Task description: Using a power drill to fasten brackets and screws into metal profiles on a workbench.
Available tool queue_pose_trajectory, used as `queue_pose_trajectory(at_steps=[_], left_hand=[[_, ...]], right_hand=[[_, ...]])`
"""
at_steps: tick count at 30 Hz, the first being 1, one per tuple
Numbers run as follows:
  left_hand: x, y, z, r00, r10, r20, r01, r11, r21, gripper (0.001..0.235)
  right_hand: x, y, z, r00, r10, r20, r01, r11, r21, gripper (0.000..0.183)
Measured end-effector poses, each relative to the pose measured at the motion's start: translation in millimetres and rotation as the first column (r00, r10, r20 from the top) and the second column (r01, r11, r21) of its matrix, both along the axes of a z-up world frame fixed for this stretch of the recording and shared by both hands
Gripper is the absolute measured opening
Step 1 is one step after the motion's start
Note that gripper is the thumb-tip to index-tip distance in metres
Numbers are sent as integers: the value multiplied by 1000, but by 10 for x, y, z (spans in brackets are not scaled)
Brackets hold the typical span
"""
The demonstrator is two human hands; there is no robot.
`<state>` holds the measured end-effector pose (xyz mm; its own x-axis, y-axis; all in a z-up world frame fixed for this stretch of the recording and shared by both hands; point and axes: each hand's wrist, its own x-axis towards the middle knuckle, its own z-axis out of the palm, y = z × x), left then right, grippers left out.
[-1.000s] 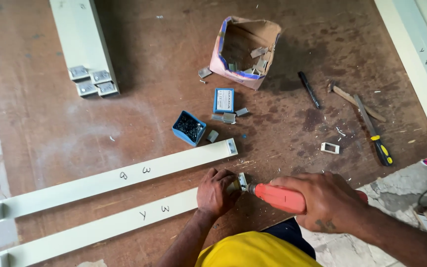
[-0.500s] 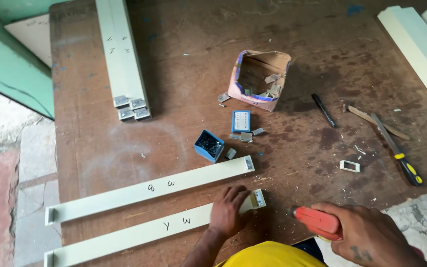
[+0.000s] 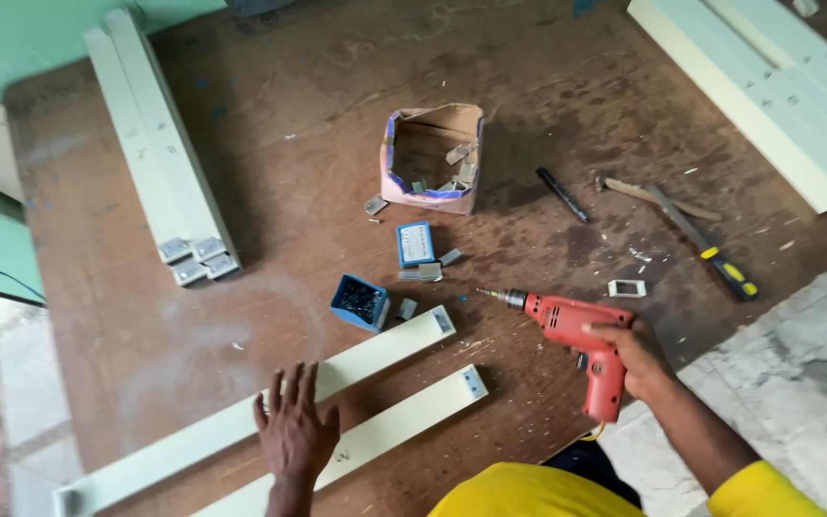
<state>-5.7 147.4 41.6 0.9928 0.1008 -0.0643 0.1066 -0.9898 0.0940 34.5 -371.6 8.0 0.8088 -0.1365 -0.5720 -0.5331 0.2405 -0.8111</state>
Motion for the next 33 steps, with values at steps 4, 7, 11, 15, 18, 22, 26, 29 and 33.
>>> queue_pose_trajectory(at_steps=[4,7,11,15,18,22,26,29,33], left_hand=[[56,53,39,994,31,-104,-33,999,-17,73],[74,117,48,994,12,-109,-11,1000,7,74],[-111,409,232,999,-52,-16,52,999,4,80],[-352,459,468,996,-35,-77,45,990,132,86],[-586,561,195,992,-110,-59,116,986,121,83],[-761,479,-3,975,-156,-156,161,987,22,91],[-818,254,-31,964,-44,-263,42,999,-16,90],[-794,151,26,936,-7,-352,21,999,37,90],[-658,75,277,890,-3,-456,55,993,101,93]], right_hand=[[38,387,87,984,-81,162,145,886,-441,75],[-46,594,339,912,178,370,244,492,-836,82],[-204,1004,502,686,545,481,311,378,-872,66],[-407,1349,645,623,672,399,-16,521,-854,56],[-454,1532,645,585,742,329,-193,521,-832,60],[-466,1609,474,575,776,261,-291,492,-821,68],[-436,1660,398,543,830,123,-420,396,-817,80],[-384,1675,264,503,864,6,-463,276,-842,86],[-204,1808,346,405,890,-210,-492,18,-871,86]])
